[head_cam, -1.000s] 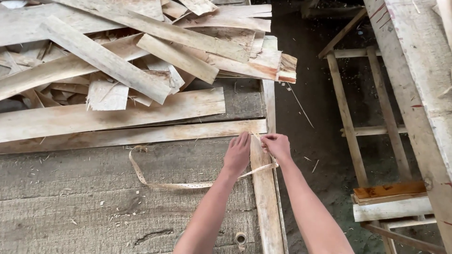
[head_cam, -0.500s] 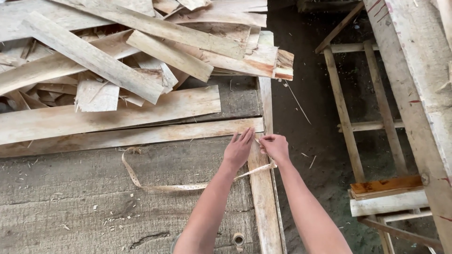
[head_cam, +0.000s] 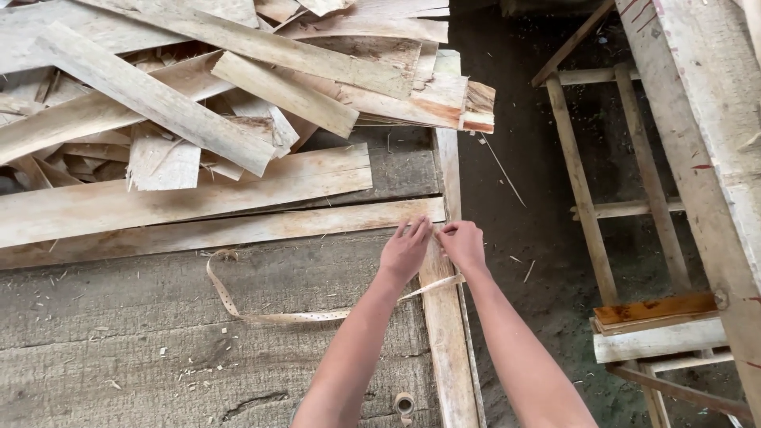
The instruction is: The person applies a paste-like substance from a small container onto the edges of a wooden frame using a thin wooden stick. They repeatedly dip the stick into the container and spread the substance along the frame's edges.
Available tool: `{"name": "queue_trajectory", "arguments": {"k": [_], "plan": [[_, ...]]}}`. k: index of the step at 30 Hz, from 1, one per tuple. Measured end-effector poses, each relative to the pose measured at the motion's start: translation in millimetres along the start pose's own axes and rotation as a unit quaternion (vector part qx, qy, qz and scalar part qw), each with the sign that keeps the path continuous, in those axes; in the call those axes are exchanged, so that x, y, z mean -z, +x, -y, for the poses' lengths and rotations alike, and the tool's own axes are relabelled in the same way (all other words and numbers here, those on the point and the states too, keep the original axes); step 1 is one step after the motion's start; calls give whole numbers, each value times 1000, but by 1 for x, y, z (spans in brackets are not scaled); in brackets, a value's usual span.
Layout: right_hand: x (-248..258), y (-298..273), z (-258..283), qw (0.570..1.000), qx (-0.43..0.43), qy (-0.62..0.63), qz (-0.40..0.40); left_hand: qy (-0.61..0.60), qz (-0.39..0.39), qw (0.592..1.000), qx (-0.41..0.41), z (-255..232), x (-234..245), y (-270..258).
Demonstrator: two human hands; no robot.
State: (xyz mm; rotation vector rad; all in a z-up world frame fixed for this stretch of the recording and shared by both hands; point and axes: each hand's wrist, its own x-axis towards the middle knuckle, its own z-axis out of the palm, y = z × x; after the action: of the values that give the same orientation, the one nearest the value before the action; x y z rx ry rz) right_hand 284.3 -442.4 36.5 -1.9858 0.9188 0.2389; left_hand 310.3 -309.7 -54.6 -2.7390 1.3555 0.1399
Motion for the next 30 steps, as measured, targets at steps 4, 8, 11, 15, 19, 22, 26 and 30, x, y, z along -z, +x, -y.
{"name": "queue_trajectory", "arguments": {"k": [4, 8, 11, 15, 19, 22, 26, 30], "plan": [[-7, 19, -15, 998, 22, -60, -14, -16, -11, 1000, -19, 3, -18, 6], [-14, 25, -28, 992, 39, -114, -22, -50, 40, 998, -10, 1, -20, 8], [-13, 20, -23, 990, 37, -136, -18, -64, 69, 996, -1, -2, -20, 10], [-17, 20, -24, 988, 39, -149, -14, -79, 72, 994, 6, -2, -18, 11], [-23, 23, -37, 976, 111, -185, -13, -61, 60, 996, 14, -7, -13, 11], [-27, 25, -58, 947, 241, -210, -45, -55, 54, 997, 16, -8, -18, 14], [-16, 9, -55, 929, 335, -155, -32, -59, 67, 996, 15, -4, -10, 11], [-1, -3, -72, 974, 217, 67, 15, -55, 90, 994, 3, -4, 18, -3]]}}
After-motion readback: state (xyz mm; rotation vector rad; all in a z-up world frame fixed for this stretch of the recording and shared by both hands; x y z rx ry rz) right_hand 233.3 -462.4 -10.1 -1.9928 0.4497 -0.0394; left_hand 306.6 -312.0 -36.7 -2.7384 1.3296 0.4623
